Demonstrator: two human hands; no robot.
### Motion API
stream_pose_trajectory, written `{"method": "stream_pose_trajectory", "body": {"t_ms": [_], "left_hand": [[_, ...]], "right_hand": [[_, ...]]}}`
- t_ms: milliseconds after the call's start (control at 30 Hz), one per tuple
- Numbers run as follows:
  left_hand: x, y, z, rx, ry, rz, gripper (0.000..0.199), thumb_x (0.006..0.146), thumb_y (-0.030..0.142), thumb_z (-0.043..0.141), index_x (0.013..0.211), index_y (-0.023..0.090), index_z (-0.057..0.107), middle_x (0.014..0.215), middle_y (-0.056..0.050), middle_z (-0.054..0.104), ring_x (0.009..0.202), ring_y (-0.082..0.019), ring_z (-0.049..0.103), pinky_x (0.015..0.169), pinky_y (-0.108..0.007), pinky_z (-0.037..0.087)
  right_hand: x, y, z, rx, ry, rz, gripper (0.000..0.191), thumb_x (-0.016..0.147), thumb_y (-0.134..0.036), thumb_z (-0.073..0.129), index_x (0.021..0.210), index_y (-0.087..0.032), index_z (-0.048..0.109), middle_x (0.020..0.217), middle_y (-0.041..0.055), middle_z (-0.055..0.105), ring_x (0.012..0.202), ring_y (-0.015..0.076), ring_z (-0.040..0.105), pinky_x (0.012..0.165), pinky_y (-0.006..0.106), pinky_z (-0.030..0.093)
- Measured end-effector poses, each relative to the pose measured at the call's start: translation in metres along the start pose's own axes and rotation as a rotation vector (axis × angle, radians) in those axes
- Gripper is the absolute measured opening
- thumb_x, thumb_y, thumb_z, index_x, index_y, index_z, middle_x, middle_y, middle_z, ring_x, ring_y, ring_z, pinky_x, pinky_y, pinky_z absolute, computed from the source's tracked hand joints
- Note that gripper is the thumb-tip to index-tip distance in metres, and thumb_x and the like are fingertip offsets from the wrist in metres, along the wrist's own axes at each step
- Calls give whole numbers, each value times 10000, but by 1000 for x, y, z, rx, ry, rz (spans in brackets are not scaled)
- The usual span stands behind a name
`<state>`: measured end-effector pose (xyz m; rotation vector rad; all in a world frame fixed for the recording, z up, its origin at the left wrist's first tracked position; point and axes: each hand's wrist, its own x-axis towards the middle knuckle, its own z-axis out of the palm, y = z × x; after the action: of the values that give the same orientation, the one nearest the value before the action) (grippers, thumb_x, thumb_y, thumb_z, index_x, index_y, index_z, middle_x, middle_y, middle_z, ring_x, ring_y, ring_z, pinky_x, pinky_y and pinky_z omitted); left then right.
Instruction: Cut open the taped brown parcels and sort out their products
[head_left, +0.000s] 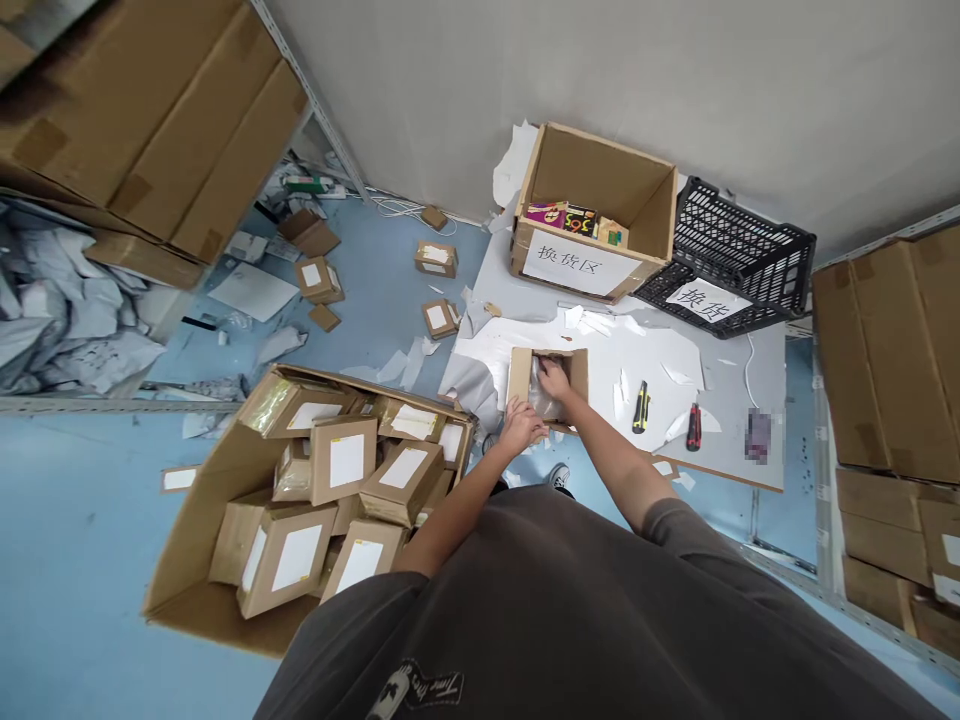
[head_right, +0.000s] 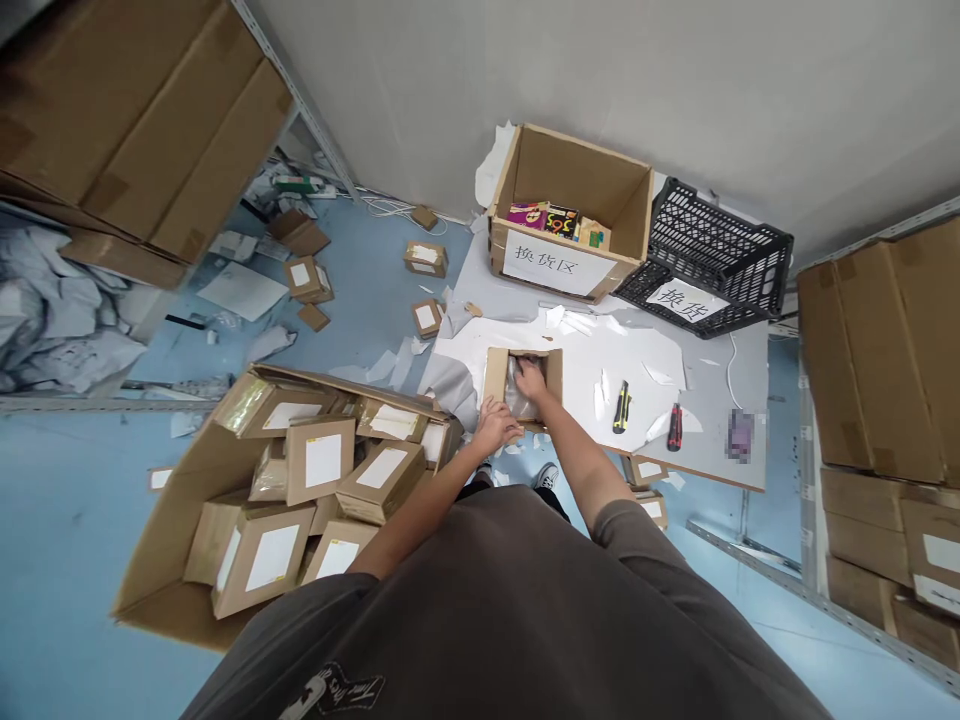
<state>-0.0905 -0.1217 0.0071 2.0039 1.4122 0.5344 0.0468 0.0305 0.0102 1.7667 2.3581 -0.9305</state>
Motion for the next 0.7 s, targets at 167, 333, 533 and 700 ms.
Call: {"method": "stream_pose_trajectory", "body": {"t_ms": [167,333,533,700], "left_hand": [[-1,-2,-6,-21,-26,-28,156,901,426,898,887,272,871,917,-52,762,1134,-276,611,1321,-631,209],[-2,0,-4,-23,-7,-36,172,915,435,883,866,273,855,846,-38,729,1100,-275,610,1315,-636,221],[2,4,-1,-34,-11,-28,180,917,436,883,848,275,844,894,-35,754,1129,-273,617,1321,-623,221],[-1,1,-10,-10,-46,-54,165,945,423,851,886,268,859,893,-40,760,1127,-262,621,1322,-580,223]], "right_hand": [[16,-8,0,-60,-111,22,512,1018,-285,547,1484,-97,645,1561,210,616,1441,348,567,1241,421,440],[17,-5,-6,-146,-164,-18,729,864,-316,773,1537,-96,596,1587,233,580,1465,390,552,1242,435,440],[24,2,-21,-126,-275,-35,856,800,-196,806,1601,-88,524,1509,217,680,1315,365,697,1073,367,565],[38,-10,-33,-242,-375,-54,737,747,-128,850,1465,-148,683,1430,179,742,1238,368,733,990,349,585]]}}
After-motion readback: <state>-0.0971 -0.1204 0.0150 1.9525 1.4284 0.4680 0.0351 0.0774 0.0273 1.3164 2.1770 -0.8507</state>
